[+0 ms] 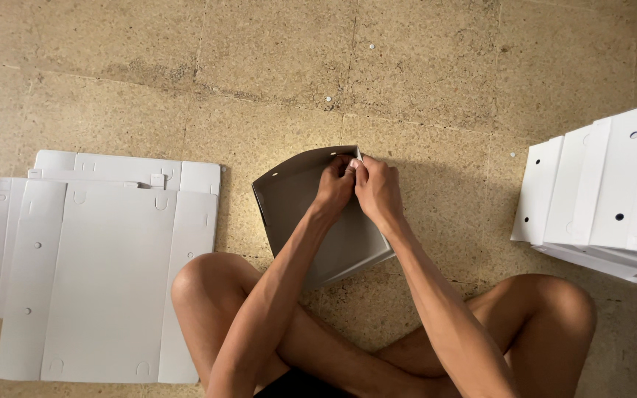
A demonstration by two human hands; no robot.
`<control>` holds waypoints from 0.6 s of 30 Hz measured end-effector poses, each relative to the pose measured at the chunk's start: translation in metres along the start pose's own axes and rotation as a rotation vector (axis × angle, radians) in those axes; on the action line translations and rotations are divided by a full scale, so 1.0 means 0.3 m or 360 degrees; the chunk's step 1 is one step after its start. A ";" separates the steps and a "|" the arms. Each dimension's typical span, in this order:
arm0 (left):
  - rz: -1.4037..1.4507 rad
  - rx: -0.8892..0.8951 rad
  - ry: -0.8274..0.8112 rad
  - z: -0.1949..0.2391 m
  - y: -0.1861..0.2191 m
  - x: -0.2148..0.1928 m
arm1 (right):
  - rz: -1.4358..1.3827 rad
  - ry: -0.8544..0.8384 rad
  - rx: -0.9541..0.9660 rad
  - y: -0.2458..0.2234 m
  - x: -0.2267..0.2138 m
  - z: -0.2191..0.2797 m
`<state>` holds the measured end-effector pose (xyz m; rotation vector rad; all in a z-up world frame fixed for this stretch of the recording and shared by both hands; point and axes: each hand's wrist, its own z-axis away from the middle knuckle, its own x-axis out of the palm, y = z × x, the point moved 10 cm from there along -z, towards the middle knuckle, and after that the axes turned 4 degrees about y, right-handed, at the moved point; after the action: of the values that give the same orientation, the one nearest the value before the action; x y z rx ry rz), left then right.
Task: The person folds white cardboard sheets by hand to assemble square boxes, then stacks the finished boxes on a pile.
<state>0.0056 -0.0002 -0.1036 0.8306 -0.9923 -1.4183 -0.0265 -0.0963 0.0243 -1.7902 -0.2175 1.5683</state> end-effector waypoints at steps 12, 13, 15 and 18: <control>-0.0120 0.0175 -0.0084 -0.032 0.013 0.003 | -0.0021 0.0159 0.0008 -0.013 -0.005 -0.002; -0.0119 0.0176 -0.0085 -0.026 0.019 -0.007 | -0.0021 0.0162 0.0007 -0.021 -0.007 0.002; -0.0399 0.0141 -0.0001 -0.019 0.021 -0.042 | -0.0067 0.0161 0.0051 -0.027 -0.013 0.008; -0.1062 0.0100 0.0203 0.132 0.293 -0.141 | -0.0008 0.0158 0.0034 -0.057 -0.037 0.007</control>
<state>0.0078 0.0474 -0.0098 1.3629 -0.6860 -1.8646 -0.0254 -0.0894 0.0437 -1.8437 -0.1570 1.4687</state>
